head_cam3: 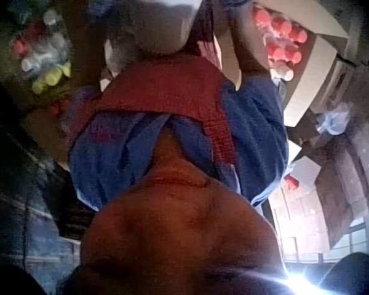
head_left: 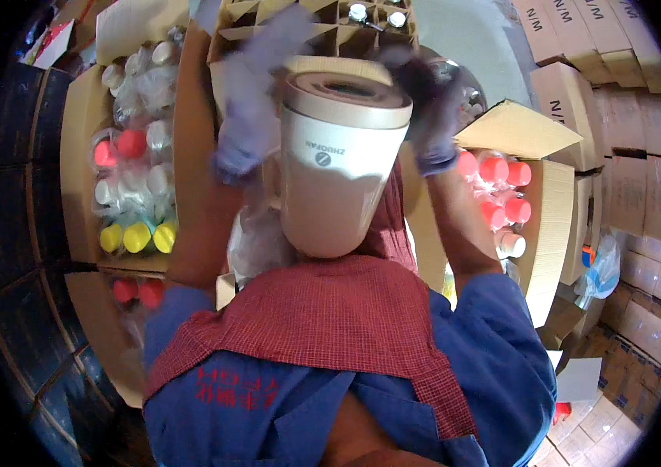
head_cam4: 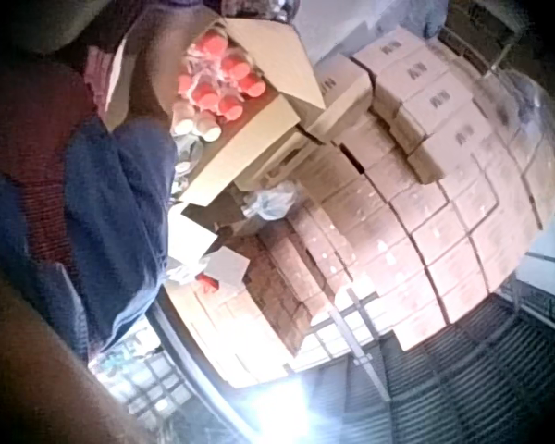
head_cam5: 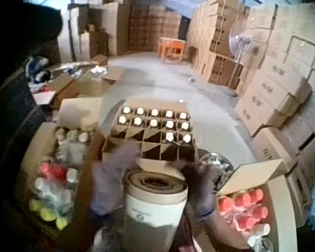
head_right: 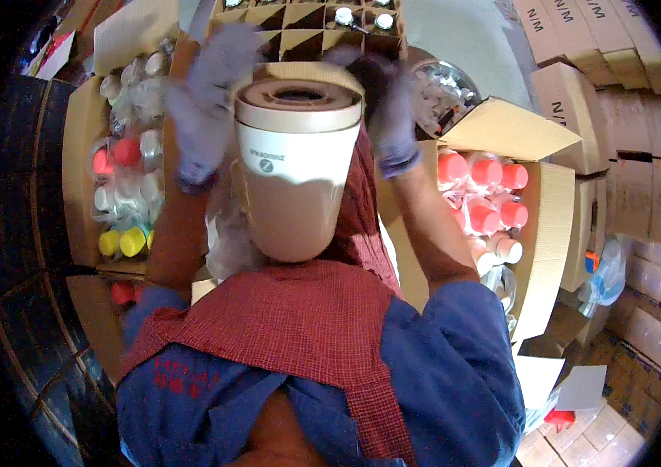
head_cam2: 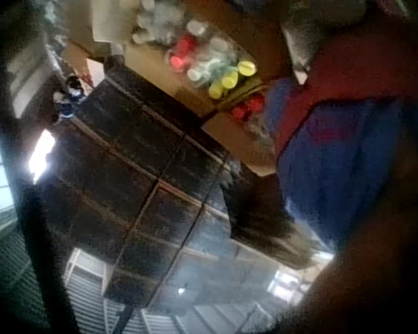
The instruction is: The person assembles plastic containers by inserting lids and black rubber stoppers into the openings. They handle multiple containers, including white and pink ones, and place them into cardboard boxes. The person also removes plastic wrapping from the containers during the process.
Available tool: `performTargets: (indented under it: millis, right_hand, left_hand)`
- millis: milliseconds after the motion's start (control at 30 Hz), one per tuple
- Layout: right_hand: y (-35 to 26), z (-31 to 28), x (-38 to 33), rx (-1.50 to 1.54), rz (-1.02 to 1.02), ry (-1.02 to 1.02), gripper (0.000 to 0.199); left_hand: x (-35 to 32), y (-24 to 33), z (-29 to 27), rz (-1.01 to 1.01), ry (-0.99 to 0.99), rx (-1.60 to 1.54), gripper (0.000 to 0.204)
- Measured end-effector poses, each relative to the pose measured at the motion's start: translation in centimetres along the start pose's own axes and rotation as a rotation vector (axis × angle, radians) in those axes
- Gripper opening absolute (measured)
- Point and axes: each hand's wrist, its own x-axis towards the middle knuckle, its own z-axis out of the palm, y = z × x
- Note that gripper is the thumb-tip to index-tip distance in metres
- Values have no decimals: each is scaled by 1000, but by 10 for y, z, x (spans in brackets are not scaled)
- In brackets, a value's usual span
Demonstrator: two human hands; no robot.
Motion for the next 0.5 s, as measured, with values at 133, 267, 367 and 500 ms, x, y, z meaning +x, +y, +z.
performTargets:
  millis: [133,267,367,500]
  right_hand:
    - [-10,24,6,83,-233,-284,84]
    - [4,28,6,-50,-223,-378,80]
    - [-16,46,-17,-306,-456,-327,36]
    - [-33,60,-27,-1012,-628,-659,26]
  left_hand:
    - [11,-11,-4,33,119,227,89]
    - [3,1,15,-4,108,-17,82]
    - [1,-30,6,-236,-40,-504,68]
    - [0,-78,-5,-323,-157,-902,71]
